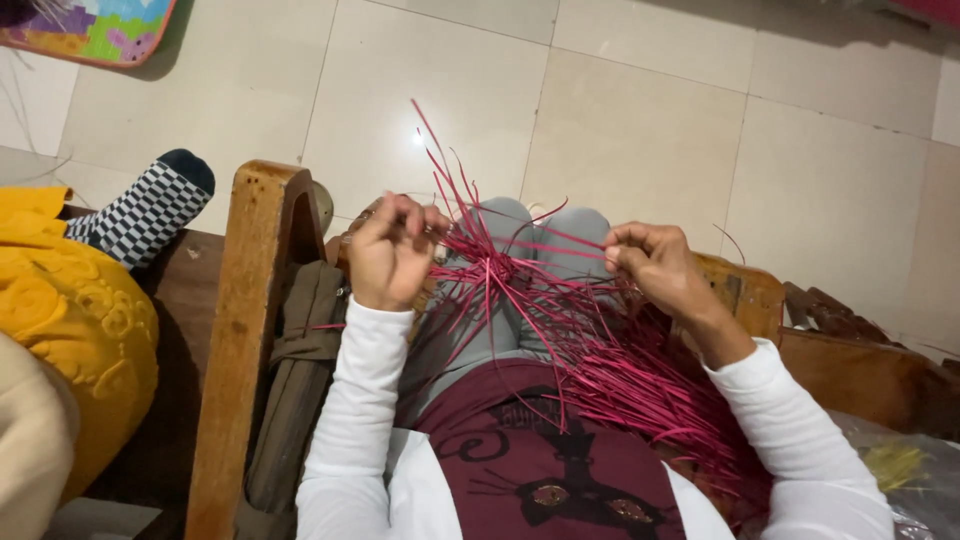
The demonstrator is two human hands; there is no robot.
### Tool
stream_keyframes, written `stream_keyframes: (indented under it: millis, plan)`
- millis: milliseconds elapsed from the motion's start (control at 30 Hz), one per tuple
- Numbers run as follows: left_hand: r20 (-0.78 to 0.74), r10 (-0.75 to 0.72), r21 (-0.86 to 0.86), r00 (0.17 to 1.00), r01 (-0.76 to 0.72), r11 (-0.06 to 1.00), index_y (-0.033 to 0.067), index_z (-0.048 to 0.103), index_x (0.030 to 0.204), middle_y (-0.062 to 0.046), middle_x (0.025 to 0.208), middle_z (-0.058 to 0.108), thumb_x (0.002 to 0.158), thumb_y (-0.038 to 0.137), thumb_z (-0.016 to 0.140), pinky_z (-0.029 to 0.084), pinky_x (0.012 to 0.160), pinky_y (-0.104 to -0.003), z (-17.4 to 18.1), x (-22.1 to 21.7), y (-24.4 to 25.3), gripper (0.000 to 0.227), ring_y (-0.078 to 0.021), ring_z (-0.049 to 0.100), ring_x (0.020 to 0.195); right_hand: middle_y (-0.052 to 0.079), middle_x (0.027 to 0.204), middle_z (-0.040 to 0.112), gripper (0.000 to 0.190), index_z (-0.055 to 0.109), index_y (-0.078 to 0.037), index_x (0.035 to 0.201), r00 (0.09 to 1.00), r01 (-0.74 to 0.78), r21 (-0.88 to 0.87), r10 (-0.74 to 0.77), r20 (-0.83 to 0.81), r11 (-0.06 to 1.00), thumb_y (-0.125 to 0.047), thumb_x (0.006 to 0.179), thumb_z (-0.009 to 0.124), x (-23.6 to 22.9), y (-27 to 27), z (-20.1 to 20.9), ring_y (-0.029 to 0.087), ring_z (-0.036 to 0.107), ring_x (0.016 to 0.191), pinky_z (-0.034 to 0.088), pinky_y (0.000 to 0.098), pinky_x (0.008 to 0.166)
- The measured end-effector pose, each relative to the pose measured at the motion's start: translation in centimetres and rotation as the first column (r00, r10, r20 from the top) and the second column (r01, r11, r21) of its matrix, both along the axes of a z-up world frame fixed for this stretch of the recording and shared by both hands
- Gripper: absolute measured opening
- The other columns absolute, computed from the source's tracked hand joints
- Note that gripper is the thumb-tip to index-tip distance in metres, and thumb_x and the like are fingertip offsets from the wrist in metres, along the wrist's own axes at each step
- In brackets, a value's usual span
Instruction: Weaving pink flexible strands together to create a craft item while sitting on a chair.
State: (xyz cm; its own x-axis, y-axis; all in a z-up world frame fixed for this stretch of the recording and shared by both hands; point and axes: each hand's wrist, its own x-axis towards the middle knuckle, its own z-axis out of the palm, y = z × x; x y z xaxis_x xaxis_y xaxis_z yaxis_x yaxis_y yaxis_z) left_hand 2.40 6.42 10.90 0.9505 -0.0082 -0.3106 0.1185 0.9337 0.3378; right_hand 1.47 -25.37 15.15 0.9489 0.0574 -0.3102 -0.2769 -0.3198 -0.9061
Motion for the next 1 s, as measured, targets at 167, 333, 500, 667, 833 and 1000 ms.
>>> stream_keyframes:
  millis: [167, 333, 500, 667, 833, 1000]
  plan:
    - [0.090, -0.347, 0.439, 0.934, 0.275, 0.855, -0.0049, 0.060, 0.094, -0.018, 0.040, 0.046, 0.094, 0.006, 0.055, 0.038, 0.031, -0.029, -0.1, -3.2, -2.8, 0.012, -0.0245, 0.047, 0.029, 0.015, 0.078, 0.066, 0.013, 0.071, 0.000, 0.096, 0.990, -0.085, -0.147, 0.100, 0.102, 0.985, 0.001, 0.087, 0.061, 0.1, -4.0, -0.3, 0.020, 0.057, 0.072, 0.050, 0.0342, 0.069]
    - [0.021, -0.497, 0.528, 0.867, 0.413, 0.742, -0.0030, 0.062, 0.097, -0.006, 0.047, 0.043, 0.093, 0.009, 0.056, 0.029, 0.037, -0.021, 4.6, -5.4, -5.6, 0.014, -0.0100, 0.036, 0.037, 0.009, 0.076, 0.062, 0.009, 0.068, -0.003, 0.091, 0.999, -0.006, -0.272, 0.018, 0.041, 0.962, 0.000, 0.092, 0.060, 0.6, -4.8, 4.6, 0.015, 0.054, 0.069, 0.046, 0.0292, 0.066]
    - [-0.026, -0.577, 0.461, 0.817, 0.522, 0.718, -0.0043, 0.062, 0.093, -0.004, 0.047, 0.039, 0.094, 0.009, 0.054, 0.024, 0.041, -0.024, 5.9, -5.4, -6.4, 0.016, -0.0087, 0.026, 0.041, 0.002, 0.073, 0.055, 0.014, 0.063, -0.005, 0.081, 0.995, 0.089, -0.310, -0.100, -0.021, 0.946, 0.000, 0.092, 0.055, 0.4, -5.8, 5.6, 0.012, 0.052, 0.068, 0.046, 0.0249, 0.065]
    - [-0.095, -0.572, 0.534, 0.814, 0.527, 0.661, -0.0020, 0.062, 0.087, -0.003, 0.047, 0.042, 0.092, 0.007, 0.057, 0.022, 0.038, -0.023, 6.0, -5.3, -7.0, 0.011, -0.0076, 0.028, 0.039, 0.016, 0.109, 0.068, 0.031, 0.071, -0.004, 0.111, 0.845, 0.047, -0.731, 0.363, 0.392, 0.680, -0.012, 0.082, 0.077, 0.4, -9.4, 0.8, 0.030, 0.058, 0.101, 0.044, 0.0443, 0.090]
    - [0.013, -0.561, 0.676, 0.828, 0.406, 0.615, -0.0021, 0.063, 0.087, -0.001, 0.045, 0.046, 0.090, 0.003, 0.055, 0.032, 0.038, -0.019, 5.0, -5.2, -8.1, 0.010, -0.0045, 0.037, 0.038, 0.014, 0.120, 0.063, 0.028, 0.065, -0.006, 0.118, 0.741, -0.194, -0.413, 0.409, 0.532, 0.890, -0.015, 0.091, 0.063, -1.3, 1.5, 7.4, 0.030, 0.053, 0.118, 0.040, 0.0431, 0.105]
    - [0.175, -0.542, 0.899, 0.822, 0.091, 0.428, 0.0046, 0.070, 0.089, -0.002, 0.045, 0.050, 0.085, 0.005, 0.057, 0.028, 0.038, -0.021, 5.9, -4.8, -7.8, 0.013, -0.0071, 0.038, 0.043, 0.005, 0.090, 0.068, 0.020, 0.072, -0.009, 0.108, 0.580, -0.286, -0.325, 0.433, 0.690, 0.901, -0.013, 0.092, 0.061, -1.1, 4.2, 5.9, 0.025, 0.061, 0.092, 0.034, 0.0399, 0.102]
